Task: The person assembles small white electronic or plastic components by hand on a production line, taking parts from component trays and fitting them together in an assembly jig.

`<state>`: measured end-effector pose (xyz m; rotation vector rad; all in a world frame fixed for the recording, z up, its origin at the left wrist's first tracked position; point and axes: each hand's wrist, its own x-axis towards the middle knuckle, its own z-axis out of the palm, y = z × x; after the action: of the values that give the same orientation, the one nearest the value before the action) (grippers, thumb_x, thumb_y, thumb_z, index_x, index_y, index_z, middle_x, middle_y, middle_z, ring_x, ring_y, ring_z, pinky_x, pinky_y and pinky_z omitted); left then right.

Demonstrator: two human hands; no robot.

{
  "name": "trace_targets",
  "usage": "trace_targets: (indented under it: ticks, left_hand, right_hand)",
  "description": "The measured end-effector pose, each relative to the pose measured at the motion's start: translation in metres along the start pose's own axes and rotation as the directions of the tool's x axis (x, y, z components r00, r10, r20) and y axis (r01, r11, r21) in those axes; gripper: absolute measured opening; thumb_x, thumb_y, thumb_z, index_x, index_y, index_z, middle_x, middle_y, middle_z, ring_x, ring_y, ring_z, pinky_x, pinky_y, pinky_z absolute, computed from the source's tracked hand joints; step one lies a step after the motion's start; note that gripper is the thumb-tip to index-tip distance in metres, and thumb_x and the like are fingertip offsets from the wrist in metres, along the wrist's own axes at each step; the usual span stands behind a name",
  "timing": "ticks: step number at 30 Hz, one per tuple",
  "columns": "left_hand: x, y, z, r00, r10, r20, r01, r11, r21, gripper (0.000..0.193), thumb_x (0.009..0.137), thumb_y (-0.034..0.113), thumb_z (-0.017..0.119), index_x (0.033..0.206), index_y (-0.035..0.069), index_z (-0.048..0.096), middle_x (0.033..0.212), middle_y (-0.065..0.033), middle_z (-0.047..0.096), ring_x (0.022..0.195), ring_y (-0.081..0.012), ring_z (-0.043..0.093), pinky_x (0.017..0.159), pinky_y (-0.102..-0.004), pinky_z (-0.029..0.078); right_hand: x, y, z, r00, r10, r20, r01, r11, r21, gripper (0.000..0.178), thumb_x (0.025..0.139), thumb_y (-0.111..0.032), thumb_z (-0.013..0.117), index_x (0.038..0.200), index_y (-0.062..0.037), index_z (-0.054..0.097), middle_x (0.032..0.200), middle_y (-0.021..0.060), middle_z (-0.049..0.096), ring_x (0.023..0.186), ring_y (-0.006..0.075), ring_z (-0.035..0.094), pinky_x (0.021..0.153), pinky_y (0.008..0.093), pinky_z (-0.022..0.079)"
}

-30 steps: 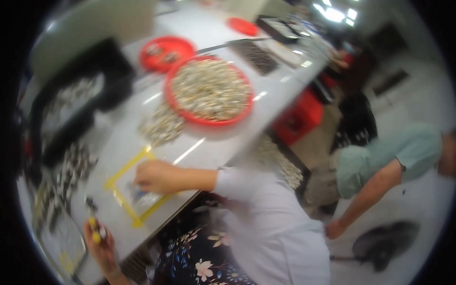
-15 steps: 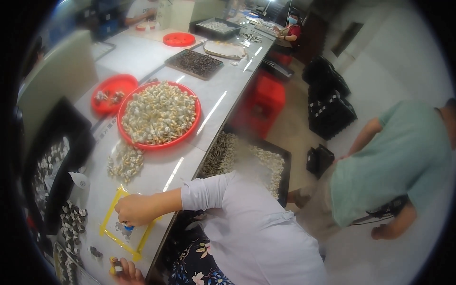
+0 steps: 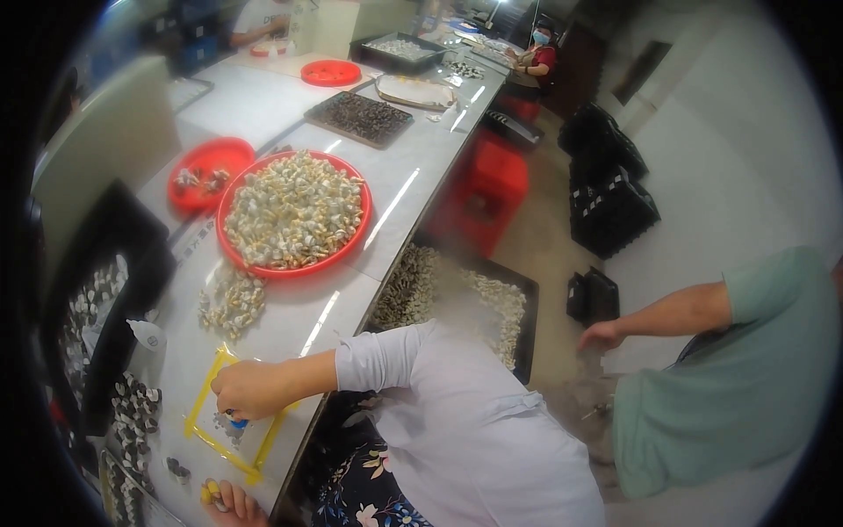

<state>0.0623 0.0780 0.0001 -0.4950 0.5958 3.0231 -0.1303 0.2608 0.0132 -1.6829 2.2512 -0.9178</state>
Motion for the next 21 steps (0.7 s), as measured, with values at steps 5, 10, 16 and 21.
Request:
trace_targets:
  ticks: [5,10,16,21]
  left_hand:
    - [-0.004,0.001,0.014,0.97,0.048,-0.237,-0.033,0.997,0.068,0.026,0.092,0.026,0.048,0.077,0.005,0.052,0.063,-0.0039,0.045,0.047,-0.0121,0.034,0.039,-0.0219,0.03]
    - [-0.004,-0.007,-0.006,0.99,0.087,-0.115,-0.095,0.993,-0.066,0.035,0.088,0.025,0.046,0.116,0.004,0.043,0.098,-0.0082,0.047,0.069,-0.0162,0.045,0.05,-0.0251,0.038]
    - [0.003,-0.012,0.003,0.982,0.157,-0.102,-0.148,0.985,0.093,0.032,0.089,0.018,0.045,0.118,0.003,0.042,0.101,-0.0103,0.049,0.074,-0.0196,0.05,0.055,-0.025,0.041]
    - [-0.001,-0.01,0.003,0.989,0.125,-0.076,-0.116,0.987,0.115,0.028,0.094,0.025,0.046,0.112,0.004,0.045,0.085,-0.0115,0.053,0.054,-0.0186,0.052,0.047,-0.0225,0.041]
  right_hand:
    - [0.005,-0.001,0.007,0.999,-0.007,-0.042,0.011,0.996,0.085,0.01,0.072,-0.014,0.062,0.077,-0.0058,0.065,0.081,0.0106,0.056,0.084,0.0294,0.055,0.072,0.0381,0.046]
    - [0.001,0.005,-0.003,0.997,-0.075,-0.014,0.075,0.997,0.012,0.012,0.071,-0.009,0.061,0.082,-0.0041,0.062,0.081,0.0105,0.054,0.08,0.0271,0.055,0.069,0.0362,0.046]
    - [0.007,0.001,-0.009,0.997,-0.071,-0.004,0.071,0.997,0.031,0.018,0.071,-0.006,0.065,0.088,-0.0028,0.065,0.079,0.011,0.057,0.074,0.028,0.056,0.066,0.0354,0.047]
    - [0.018,-0.008,-0.008,0.998,-0.035,0.053,0.034,0.999,0.02,0.016,0.073,-0.008,0.066,0.089,-0.0033,0.065,0.079,0.0103,0.057,0.073,0.0269,0.056,0.064,0.0351,0.046]
